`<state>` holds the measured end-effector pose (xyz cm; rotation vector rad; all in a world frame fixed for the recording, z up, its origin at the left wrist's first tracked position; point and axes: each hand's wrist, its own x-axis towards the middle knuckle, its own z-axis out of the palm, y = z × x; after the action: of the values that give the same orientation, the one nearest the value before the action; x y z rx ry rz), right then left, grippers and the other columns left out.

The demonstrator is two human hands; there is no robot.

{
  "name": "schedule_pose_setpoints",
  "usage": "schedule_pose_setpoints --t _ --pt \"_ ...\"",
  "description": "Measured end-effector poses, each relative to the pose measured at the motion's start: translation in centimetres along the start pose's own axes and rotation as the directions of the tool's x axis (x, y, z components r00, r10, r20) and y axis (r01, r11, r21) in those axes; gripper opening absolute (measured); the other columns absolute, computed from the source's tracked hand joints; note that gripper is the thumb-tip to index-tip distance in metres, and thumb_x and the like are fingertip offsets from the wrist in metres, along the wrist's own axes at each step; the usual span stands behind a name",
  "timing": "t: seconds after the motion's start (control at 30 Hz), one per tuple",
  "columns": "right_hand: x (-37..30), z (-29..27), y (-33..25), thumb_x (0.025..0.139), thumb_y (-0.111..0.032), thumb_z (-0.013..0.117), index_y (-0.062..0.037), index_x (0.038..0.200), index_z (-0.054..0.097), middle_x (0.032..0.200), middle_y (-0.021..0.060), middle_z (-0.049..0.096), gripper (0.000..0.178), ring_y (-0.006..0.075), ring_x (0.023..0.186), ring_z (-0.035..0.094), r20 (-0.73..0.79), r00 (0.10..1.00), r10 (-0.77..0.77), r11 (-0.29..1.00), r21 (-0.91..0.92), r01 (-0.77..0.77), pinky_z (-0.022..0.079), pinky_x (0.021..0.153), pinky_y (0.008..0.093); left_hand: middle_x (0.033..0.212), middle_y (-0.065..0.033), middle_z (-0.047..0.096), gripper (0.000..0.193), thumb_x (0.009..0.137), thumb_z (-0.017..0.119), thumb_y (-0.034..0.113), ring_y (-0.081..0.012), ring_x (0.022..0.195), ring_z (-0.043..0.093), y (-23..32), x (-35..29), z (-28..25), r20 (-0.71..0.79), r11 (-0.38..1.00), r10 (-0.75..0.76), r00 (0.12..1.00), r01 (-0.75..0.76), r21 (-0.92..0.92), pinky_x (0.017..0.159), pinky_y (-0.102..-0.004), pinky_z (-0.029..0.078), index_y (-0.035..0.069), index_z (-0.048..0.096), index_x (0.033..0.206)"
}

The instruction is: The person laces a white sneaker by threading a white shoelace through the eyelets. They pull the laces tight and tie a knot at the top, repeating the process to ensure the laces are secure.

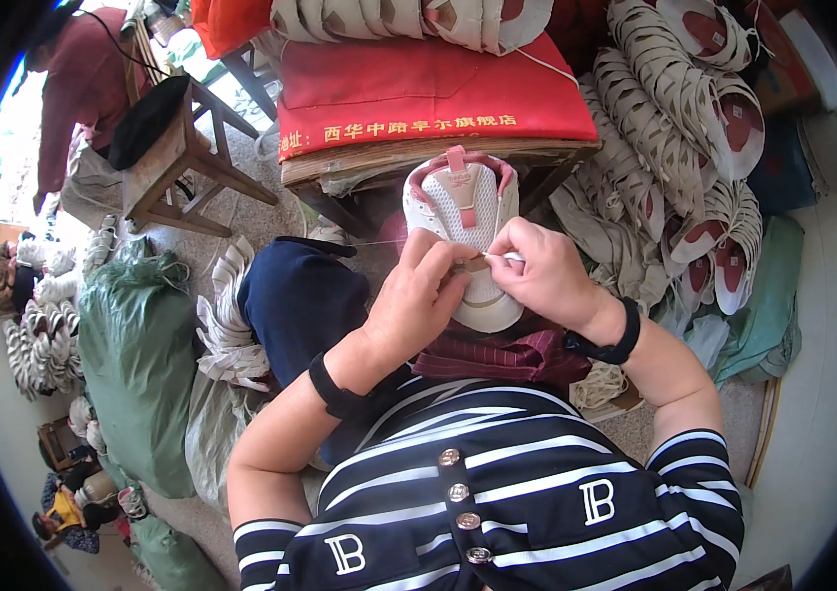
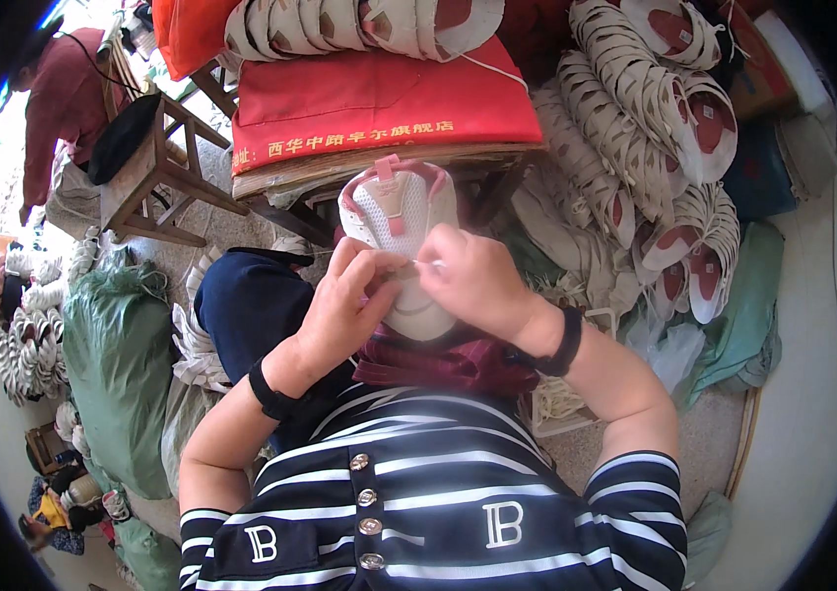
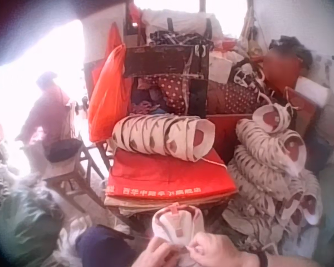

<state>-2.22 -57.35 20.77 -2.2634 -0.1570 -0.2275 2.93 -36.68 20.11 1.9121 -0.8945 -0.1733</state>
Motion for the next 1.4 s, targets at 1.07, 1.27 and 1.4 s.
schedule_pose_setpoints --t 1.07,1.27,1.4 --pt "-0.7 -1.1 0.4 0.090 -0.013 0.069 -0.0036 0.099 0.061 0.091 0.0173 0.068 0.016 0.0364 0.084 0.069 0.022 0.993 0.117 0.992 0.054 -0.118 0.054 0.071 0.0419 0.098 -0.0138 0.055 0.019 0.087 0.074 0.008 -0.0270 0.080 0.062 0.6 1.3 0.3 0.037 0.985 -0.153 0.988 0.150 0.083 0.071 -0.0357 0.053 0.001 0.063 0.101" --pt "0.2 0.5 0.1 0.090 -0.011 0.070 -0.0027 0.097 0.062 0.084 0.0143 0.066 0.013 0.0288 0.076 0.066 0.039 0.999 -0.012 1.000 0.012 0.012 0.052 0.068 0.0377 0.098 -0.0135 0.055 0.020 0.087 0.074 0.009 -0.0263 0.079 0.062 0.0 1.0 0.9 -0.020 0.987 -0.138 0.990 0.139 0.083 0.071 -0.0354 0.054 0.001 0.062 0.101" --pt "0.9 -0.2 0.1 0.089 -0.008 0.071 -0.0016 0.100 0.064 0.088 0.0122 0.068 0.014 0.0224 0.078 0.067 0.120 0.992 0.048 0.984 0.165 -0.067 0.052 0.070 0.0341 0.097 -0.0136 0.055 0.020 0.088 0.074 0.008 -0.0268 0.079 0.063 -0.2 0.7 0.7 -0.016 0.990 -0.130 0.991 0.131 0.061 0.071 -0.0359 0.054 0.001 0.062 0.102"
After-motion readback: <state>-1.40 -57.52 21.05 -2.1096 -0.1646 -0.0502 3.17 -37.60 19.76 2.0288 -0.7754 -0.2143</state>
